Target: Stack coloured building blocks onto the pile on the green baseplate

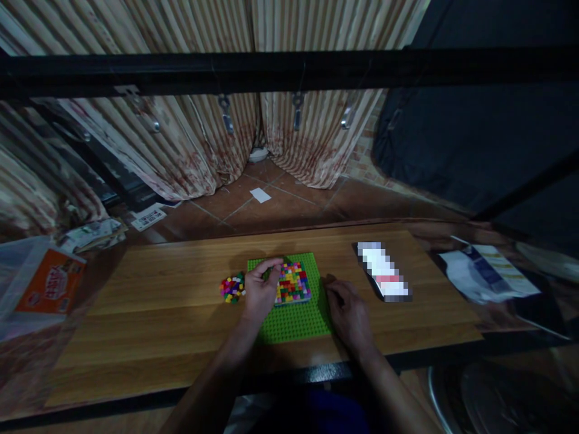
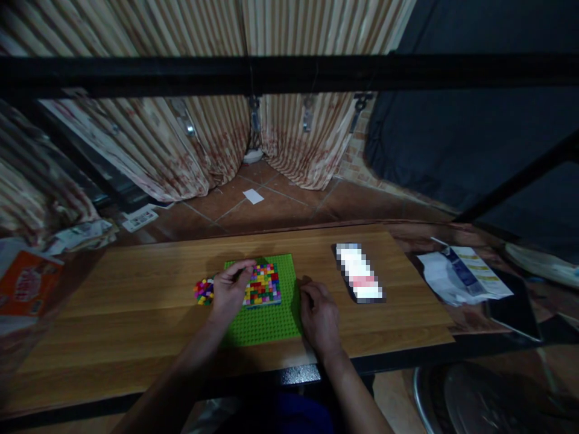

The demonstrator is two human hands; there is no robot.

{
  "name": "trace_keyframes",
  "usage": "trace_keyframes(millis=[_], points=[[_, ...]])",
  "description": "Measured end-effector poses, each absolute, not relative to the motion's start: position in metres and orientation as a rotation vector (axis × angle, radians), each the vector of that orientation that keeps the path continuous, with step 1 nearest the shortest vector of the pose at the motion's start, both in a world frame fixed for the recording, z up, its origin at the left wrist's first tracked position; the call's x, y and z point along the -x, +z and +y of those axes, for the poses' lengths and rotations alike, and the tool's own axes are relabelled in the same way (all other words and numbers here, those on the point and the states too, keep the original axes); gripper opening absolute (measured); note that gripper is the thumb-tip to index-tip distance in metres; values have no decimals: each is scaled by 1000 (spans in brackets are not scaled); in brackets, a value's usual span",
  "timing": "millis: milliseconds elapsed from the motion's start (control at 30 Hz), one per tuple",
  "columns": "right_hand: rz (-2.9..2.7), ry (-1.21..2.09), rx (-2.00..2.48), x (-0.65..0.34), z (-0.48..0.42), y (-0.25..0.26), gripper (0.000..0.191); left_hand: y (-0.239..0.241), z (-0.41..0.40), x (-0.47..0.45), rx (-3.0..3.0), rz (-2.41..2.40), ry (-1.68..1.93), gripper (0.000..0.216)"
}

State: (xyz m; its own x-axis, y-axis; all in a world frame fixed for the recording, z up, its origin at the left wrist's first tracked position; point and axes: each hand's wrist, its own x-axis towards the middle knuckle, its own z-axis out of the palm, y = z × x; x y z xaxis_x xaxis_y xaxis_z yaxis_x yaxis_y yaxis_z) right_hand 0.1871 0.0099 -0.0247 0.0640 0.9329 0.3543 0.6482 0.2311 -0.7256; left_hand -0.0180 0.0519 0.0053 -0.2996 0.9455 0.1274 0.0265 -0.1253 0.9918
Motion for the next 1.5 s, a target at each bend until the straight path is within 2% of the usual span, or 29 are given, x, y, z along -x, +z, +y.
trace_keyframes(millis=[1500], points=[[-1633, 469, 1493, -186, 9, -22, 21, 19, 50, 14, -1034, 1463, 1489, 15]])
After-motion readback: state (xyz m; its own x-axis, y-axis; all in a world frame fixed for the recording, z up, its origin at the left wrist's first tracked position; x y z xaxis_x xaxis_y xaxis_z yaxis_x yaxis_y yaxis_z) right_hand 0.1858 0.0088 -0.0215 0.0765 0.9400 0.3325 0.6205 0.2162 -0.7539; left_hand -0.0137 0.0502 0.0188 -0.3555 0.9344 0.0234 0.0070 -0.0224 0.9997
